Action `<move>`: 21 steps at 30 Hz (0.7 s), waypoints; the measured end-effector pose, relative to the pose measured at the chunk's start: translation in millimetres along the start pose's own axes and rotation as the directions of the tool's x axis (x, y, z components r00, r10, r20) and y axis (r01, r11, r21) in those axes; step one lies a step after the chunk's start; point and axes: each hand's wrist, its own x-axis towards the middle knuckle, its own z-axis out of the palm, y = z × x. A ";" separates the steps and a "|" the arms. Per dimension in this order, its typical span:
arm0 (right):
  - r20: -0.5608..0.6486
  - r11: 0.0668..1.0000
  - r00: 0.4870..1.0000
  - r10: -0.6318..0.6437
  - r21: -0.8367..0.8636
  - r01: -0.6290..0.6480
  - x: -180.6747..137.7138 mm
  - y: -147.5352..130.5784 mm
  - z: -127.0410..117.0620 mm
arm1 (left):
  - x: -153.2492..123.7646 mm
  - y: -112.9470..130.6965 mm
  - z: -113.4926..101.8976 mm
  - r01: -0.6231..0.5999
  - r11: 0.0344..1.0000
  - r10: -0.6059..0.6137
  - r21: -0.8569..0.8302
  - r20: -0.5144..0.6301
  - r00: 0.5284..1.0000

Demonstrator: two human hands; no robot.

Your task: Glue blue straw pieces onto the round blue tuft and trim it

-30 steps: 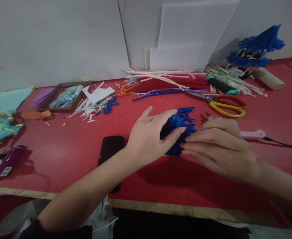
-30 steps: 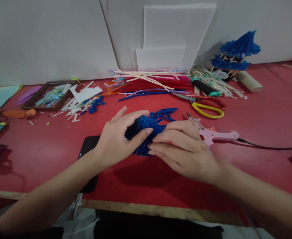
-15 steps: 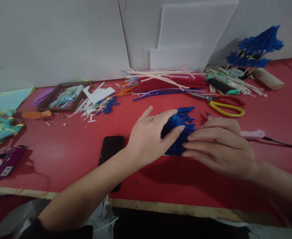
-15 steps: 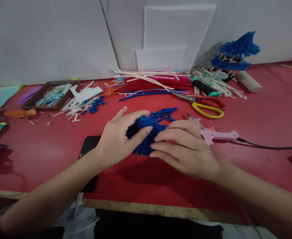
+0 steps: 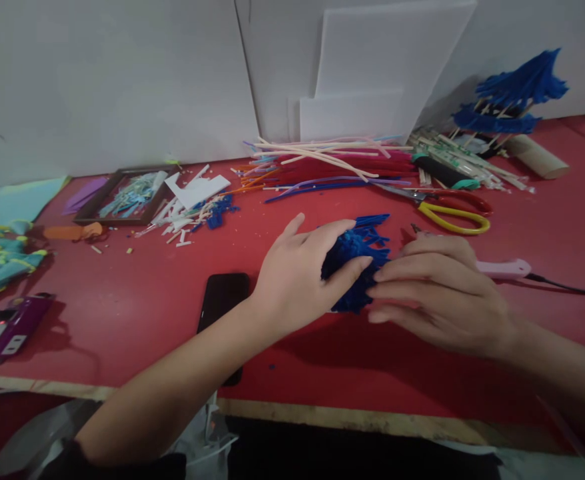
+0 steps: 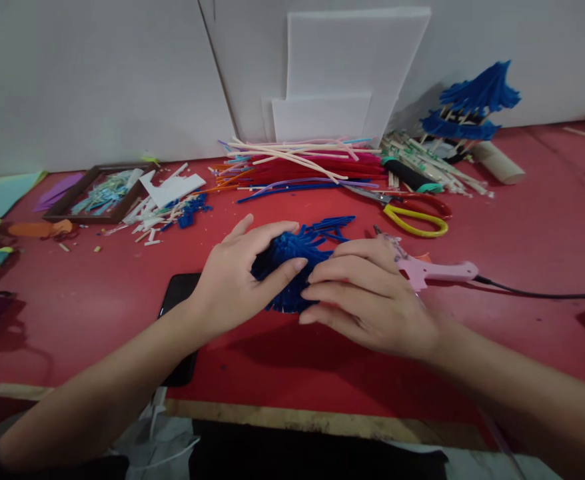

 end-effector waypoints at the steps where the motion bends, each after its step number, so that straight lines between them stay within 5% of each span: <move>1: -0.010 1.000 1.000 -0.006 -0.005 0.006 -0.4 1.4 -1.4 | 1.6 -0.8 -0.9 -0.002 1.000 0.002 -0.002 0.014 1.000; 7: -0.108 0.992 0.992 0.057 -0.102 -0.068 -4.0 18.8 -21.1 | 14.2 -16.7 -13.4 -0.076 0.981 0.108 -0.176 0.178 0.978; 11: -0.109 0.931 0.974 0.197 -0.291 -0.221 -26.5 40.0 -33.9 | 15.2 -20.9 -18.2 -0.061 0.952 0.122 -0.299 0.189 0.974; 16: 0.004 0.760 0.861 0.508 -0.473 -0.446 -71.3 66.0 -48.2 | 13.5 -17.0 -12.9 -0.017 0.951 0.062 -0.308 0.137 0.989; 21: 0.060 0.677 0.761 0.646 -0.505 -0.535 -91.7 80.8 -66.5 | 22.9 -21.7 -16.4 -0.011 0.904 0.110 -0.427 0.208 0.972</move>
